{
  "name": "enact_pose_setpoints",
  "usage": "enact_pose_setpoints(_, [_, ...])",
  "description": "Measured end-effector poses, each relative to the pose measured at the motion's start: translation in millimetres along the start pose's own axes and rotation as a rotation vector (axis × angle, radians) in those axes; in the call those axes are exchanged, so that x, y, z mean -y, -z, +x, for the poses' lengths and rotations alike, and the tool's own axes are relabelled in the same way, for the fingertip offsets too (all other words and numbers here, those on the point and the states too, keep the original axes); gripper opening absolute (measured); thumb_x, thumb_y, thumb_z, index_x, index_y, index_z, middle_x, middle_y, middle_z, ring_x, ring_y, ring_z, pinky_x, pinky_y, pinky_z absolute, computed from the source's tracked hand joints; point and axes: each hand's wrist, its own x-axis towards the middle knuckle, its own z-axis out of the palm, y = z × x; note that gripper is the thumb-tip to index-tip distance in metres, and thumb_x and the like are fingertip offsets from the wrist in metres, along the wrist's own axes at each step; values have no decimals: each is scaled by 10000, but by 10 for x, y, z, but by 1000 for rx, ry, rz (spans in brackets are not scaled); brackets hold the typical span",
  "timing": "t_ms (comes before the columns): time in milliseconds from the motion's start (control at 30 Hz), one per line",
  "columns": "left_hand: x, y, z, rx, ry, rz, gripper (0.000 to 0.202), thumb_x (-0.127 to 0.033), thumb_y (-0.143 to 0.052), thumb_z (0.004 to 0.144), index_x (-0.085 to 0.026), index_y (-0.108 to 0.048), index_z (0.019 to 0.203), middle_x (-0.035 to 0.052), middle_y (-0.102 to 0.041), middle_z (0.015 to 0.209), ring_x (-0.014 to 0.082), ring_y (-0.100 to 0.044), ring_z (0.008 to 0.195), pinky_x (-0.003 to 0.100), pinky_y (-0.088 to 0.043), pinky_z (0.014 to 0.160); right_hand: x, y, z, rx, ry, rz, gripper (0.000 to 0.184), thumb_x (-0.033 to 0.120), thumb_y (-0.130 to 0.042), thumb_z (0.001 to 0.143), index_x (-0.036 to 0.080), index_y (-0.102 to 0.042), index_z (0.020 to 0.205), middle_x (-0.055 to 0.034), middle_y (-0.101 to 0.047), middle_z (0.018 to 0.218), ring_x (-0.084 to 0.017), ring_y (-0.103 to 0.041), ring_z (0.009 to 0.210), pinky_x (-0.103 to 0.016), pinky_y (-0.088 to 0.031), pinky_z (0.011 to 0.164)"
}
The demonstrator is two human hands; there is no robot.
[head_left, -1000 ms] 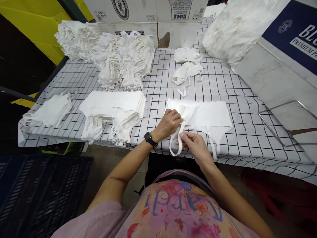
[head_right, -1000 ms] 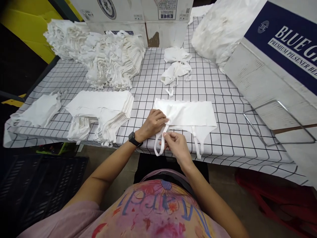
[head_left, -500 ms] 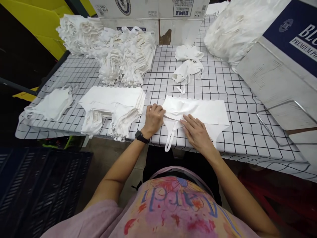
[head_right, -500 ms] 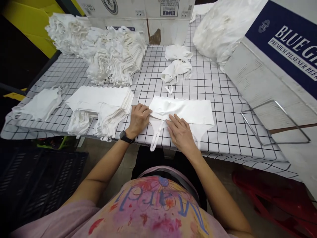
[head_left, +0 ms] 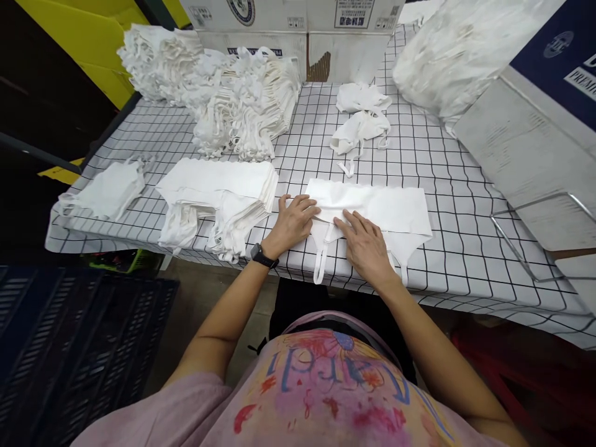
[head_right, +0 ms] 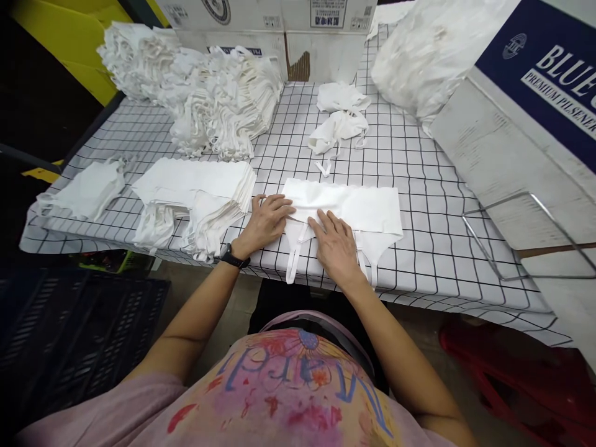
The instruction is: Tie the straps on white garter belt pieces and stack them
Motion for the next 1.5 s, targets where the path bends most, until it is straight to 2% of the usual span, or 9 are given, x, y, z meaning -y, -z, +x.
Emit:
enact_pose_setpoints(233, [-45,-20,13,2,-47,-15,386,-137,-416,1009,-239,-609,1327,75,-589,1500,238,-460,1458,544,-239,1244,49,-25,-27,3,5,-101,668,-6,-427,928,264,-547,1527,-121,-440,1632,-343,-406,1505,-520,-403,1145])
enact_pose_setpoints(433, [-93,-76,232,107,-36,-5,404,-395,-395,1089,-289,-522,1457,78,-454,1627,261,-376,1536,620,-155,1275,38,-25,11,6,49,-73,623,15,-401,939,208,-573,1506,-151,-464,1607,-345,-439,1487,-544,-392,1164])
enact_pose_setpoints(600, [-60,-116,309,94,210,40,473,-422,-419,1070,-303,-454,1526,93,-366,1678,343,-297,1572,729,-98,1255,-290,52,-51,-88,-11,40,491,305,-343,1077,226,-538,1520,-107,-389,1662,-296,-369,1539,-564,-366,1206])
enact_pose_setpoints(767, [-12,-136,282,-32,363,95,472,-261,-375,1044,-218,-484,1501,151,-381,1660,389,-325,1545,714,-163,1242,-772,133,-227,-85,-292,33,674,561,-246,1080,146,-480,1557,-178,-380,1655,-345,-327,1553,-609,-331,1215])
enact_pose_setpoints(867, [5,-150,322,-29,252,45,465,-272,-370,1054,-249,-478,1506,117,-364,1675,345,-287,1571,663,-172,1266,-984,234,-235,-114,-402,23,728,574,-186,1079,104,-507,1533,-207,-387,1644,-349,-307,1560,-614,-309,1222])
enact_pose_setpoints(1000, [19,-159,437,123,52,-54,461,-414,-418,1068,-392,-434,1528,19,-306,1710,286,-231,1605,680,-73,1282,-1129,303,-105,11,-367,-5,672,545,-183,1083,198,-368,1628,-118,-248,1720,-322,-162,1608,-694,-146,1244])
enact_pose_setpoints(1167, [100,-155,530,143,260,-8,533,-461,-334,1075,-336,-377,1591,62,-280,1717,338,-202,1608,743,-53,1251,-1300,241,6,72,-466,9,727,513,-180,1063,119,-200,1673,-160,-131,1737,-368,-102,1611,-779,-46,1199])
enact_pose_setpoints(1300, [198,-146,513,63,403,61,556,-389,-295,1070,-215,-388,1589,147,-303,1699,373,-240,1586,692,-141,1256,-1474,205,-5,-59,-540,40,682,437,-236,1040,96,-333,1622,-200,-244,1708,-416,-152,1590,-809,-84,1172])
enact_pose_setpoints(1500, [219,-89,517,-85,436,17,440,-361,-494,993,-185,-552,1392,183,-565,1434,385,-480,1335,575,-412,1089,-1646,220,103,-313,-518,86,461,370,-456,938,134,-674,1269,-249,-537,1462,-445,-455,1357,-708,-391,1070])
